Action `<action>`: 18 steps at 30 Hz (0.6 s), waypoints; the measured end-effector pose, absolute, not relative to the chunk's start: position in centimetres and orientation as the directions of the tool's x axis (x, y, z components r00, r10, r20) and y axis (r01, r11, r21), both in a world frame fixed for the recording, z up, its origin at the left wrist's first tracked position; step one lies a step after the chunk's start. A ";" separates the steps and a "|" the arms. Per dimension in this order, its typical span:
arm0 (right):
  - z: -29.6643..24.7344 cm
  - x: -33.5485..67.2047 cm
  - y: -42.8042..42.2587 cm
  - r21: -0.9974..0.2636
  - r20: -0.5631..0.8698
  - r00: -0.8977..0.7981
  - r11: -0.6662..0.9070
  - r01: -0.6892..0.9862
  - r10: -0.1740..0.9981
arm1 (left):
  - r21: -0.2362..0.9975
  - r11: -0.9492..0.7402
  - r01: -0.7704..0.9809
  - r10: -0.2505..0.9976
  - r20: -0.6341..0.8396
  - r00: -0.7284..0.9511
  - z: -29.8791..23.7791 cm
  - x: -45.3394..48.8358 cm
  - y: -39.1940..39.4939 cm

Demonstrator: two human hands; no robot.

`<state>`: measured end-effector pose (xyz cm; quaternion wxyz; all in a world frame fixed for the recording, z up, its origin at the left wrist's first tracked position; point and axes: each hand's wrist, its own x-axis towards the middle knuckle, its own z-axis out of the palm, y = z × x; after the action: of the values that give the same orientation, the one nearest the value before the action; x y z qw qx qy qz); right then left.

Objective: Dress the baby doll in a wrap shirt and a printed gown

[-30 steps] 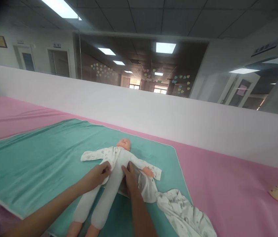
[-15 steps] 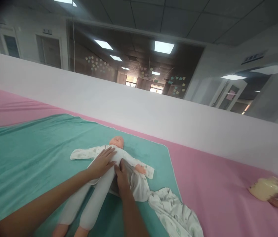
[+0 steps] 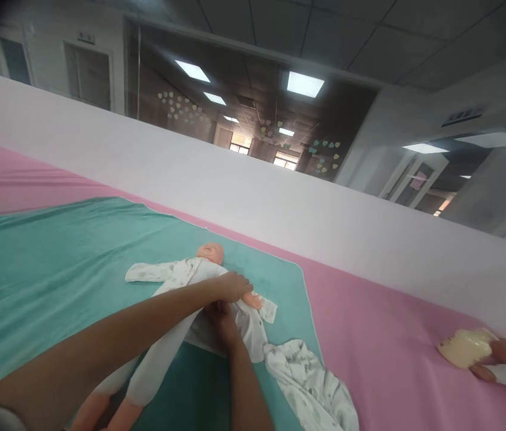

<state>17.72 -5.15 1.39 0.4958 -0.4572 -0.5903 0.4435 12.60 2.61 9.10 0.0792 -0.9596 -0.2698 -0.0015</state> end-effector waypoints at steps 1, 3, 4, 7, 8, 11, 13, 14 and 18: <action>1.3 18.5 -4.8 -0.958 0.201 -0.080 0.213 0.193 0.976 | -0.151 -0.843 0.516 0.517 0.035 0.855 9.3 12.7 3.2; 1.1 20.5 -4.0 -0.915 0.209 0.057 0.175 0.363 0.976 | -0.151 -0.844 0.515 0.518 0.020 0.855 9.8 12.5 4.3; 1.0 21.6 -3.6 -0.898 0.209 0.150 0.129 0.420 0.966 | -0.152 -0.842 0.518 0.521 0.019 0.853 10.0 12.3 4.8; 0.9 24.8 -3.1 -0.842 0.212 0.364 -0.019 0.539 0.907 | -0.165 -0.835 0.525 0.530 0.020 0.848 10.2 11.5 5.6; 0.9 25.5 -3.2 -0.832 0.205 0.391 -0.051 0.553 0.897 | -0.173 -0.833 0.525 0.530 0.019 0.848 10.2 11.3 5.6; 0.6 26.5 -3.2 -0.834 0.157 0.385 -0.086 0.544 0.909 | -0.199 -0.834 0.514 0.521 0.017 0.853 9.8 11.1 5.2; 0.4 26.7 -3.2 -0.866 0.126 0.356 -0.072 0.494 0.926 | -0.210 -0.836 0.506 0.515 0.016 0.857 9.6 11.0 4.9; 0.4 26.8 -3.1 -0.890 0.117 0.343 -0.055 0.452 0.932 | -0.213 -0.836 0.505 0.514 0.016 0.858 9.5 11.0 4.8; 0.4 27.7 -2.6 -0.988 0.093 0.342 0.046 0.144 0.935 | -0.221 -0.830 0.512 0.522 0.017 0.853 9.2 10.5 4.7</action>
<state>27.68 -2.63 0.38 0.5632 -0.5950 -0.4535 0.3509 10.53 4.68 9.19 0.1092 -0.9563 -0.2703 0.0219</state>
